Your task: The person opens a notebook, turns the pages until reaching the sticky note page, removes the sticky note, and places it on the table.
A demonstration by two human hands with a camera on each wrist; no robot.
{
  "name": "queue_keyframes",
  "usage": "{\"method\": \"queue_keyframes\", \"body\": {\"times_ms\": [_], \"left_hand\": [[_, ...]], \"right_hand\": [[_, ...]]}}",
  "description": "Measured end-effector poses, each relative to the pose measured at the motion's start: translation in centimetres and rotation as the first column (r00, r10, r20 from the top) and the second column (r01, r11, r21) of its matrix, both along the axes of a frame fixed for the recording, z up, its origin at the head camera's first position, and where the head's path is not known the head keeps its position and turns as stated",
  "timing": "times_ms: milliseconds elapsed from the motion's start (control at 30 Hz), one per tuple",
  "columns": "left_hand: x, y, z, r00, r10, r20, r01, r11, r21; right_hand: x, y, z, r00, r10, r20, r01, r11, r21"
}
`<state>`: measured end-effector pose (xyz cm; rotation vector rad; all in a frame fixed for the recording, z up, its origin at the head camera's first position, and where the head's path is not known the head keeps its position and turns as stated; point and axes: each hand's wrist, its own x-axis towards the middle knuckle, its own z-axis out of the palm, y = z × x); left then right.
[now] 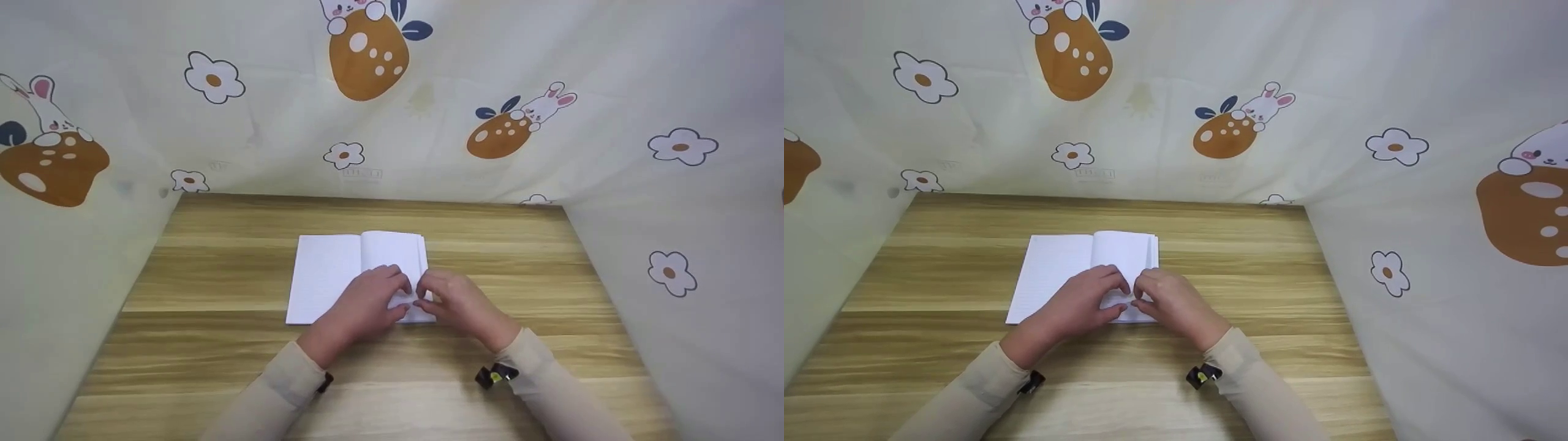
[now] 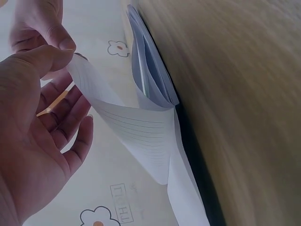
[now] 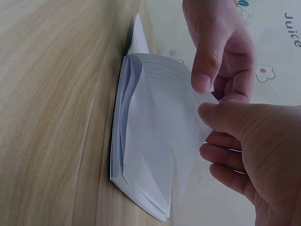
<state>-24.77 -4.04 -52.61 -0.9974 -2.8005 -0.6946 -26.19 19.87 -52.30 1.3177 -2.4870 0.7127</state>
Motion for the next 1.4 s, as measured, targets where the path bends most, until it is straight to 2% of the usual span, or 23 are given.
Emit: {"method": "queue_keyframes", "body": {"times_ms": [233, 367, 533, 700, 900, 1133, 1400], "left_hand": [[-0.2, 0.4, -0.2, 0.998, -0.013, -0.056, 0.012, 1.000, -0.016], [-0.1, 0.4, -0.2, 0.998, 0.008, -0.063, -0.008, 1.000, -0.003], [0.0, 0.0, 0.3, 0.998, 0.051, -0.030, -0.050, 0.998, 0.025], [0.1, -0.5, 0.9, 0.997, 0.077, -0.004, -0.077, 0.996, 0.050], [0.1, -1.2, 1.3, 0.996, 0.089, -0.028, -0.087, 0.994, 0.063], [0.3, -1.9, 1.7, 0.993, 0.111, -0.047, -0.108, 0.992, 0.058], [0.5, -2.7, 2.3, 0.987, 0.148, -0.057, -0.144, 0.987, 0.071]], "right_hand": [[0.0, -0.1, 0.0, 1.000, -0.015, -0.012, 0.016, 1.000, 0.011], [0.1, 0.1, -0.2, 1.000, -0.027, -0.008, 0.027, 1.000, -0.013], [0.0, 0.5, -0.5, 0.994, -0.108, 0.025, 0.108, 0.994, -0.021], [-0.2, 0.8, -1.1, 0.974, -0.214, 0.080, 0.214, 0.977, 0.002], [-0.7, 0.8, -2.3, 0.947, -0.293, 0.130, 0.284, 0.955, 0.082], [-1.0, 0.1, -3.5, 0.936, -0.329, 0.125, 0.304, 0.934, 0.189], [-1.2, -0.8, -4.3, 0.906, -0.388, 0.166, 0.329, 0.895, 0.300]]}}
